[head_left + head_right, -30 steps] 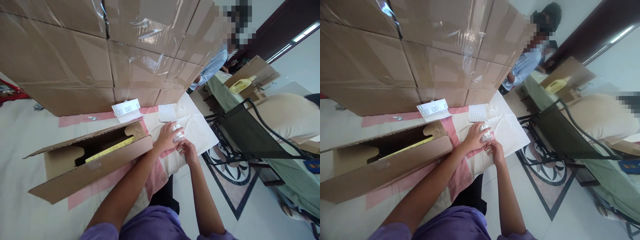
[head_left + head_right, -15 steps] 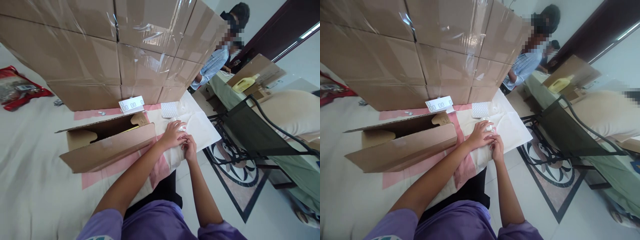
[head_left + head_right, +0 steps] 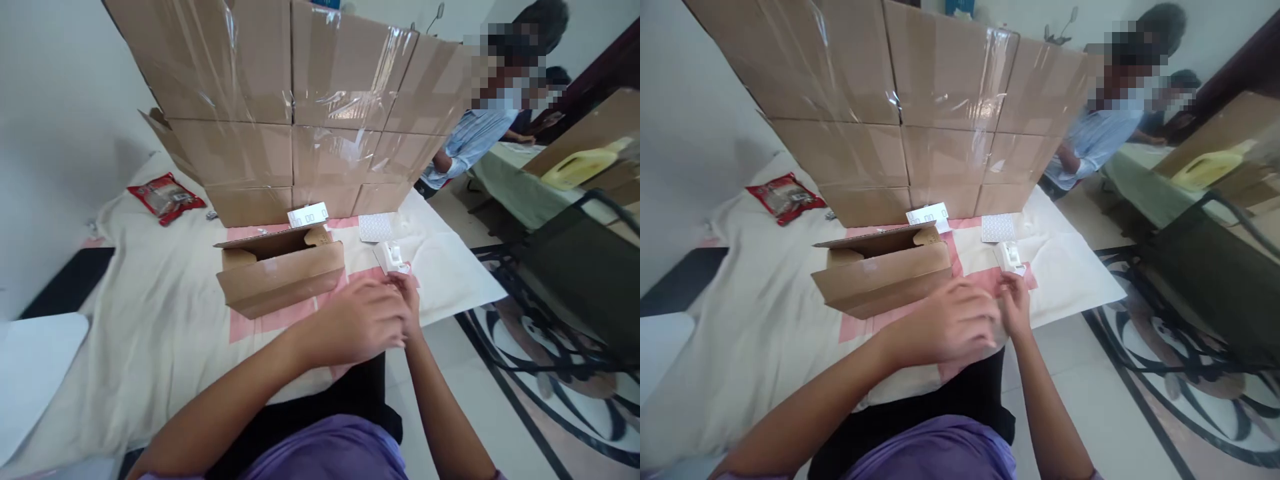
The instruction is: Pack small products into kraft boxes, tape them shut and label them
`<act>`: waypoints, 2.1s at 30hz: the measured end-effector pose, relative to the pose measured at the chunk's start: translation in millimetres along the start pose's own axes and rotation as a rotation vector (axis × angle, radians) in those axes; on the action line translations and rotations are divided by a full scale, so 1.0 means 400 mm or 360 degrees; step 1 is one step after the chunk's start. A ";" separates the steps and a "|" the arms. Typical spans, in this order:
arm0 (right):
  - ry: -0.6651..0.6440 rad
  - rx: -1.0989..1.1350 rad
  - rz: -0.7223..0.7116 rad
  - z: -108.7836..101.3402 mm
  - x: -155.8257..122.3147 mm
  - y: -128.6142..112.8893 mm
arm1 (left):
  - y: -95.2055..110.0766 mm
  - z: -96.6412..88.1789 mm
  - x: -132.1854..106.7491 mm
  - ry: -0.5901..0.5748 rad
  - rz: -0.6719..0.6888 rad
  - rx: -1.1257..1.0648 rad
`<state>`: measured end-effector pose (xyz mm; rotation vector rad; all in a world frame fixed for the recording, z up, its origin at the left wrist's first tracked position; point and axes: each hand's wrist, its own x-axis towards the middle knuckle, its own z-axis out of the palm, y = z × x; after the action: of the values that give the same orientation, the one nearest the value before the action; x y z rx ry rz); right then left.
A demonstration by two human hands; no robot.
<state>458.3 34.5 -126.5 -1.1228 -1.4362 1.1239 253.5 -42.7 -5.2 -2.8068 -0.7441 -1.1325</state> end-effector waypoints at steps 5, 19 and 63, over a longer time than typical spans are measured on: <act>-0.0378 0.0056 -0.0648 0.188 0.092 -0.067 | -0.046 -0.191 -0.164 -0.0114 -0.0748 -0.0091; -0.0779 0.0283 -0.1144 0.419 0.245 -0.058 | -0.197 -0.355 -0.257 -0.0194 -0.1615 -0.0094; -0.0666 0.0259 -0.1092 0.419 0.220 -0.043 | -0.312 -0.369 -0.239 -0.0270 -0.1951 -0.0743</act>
<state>280.8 101.5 -116.5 -0.2266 -1.8159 0.9697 43.7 -1.3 21.5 -2.6519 -2.7264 -1.2016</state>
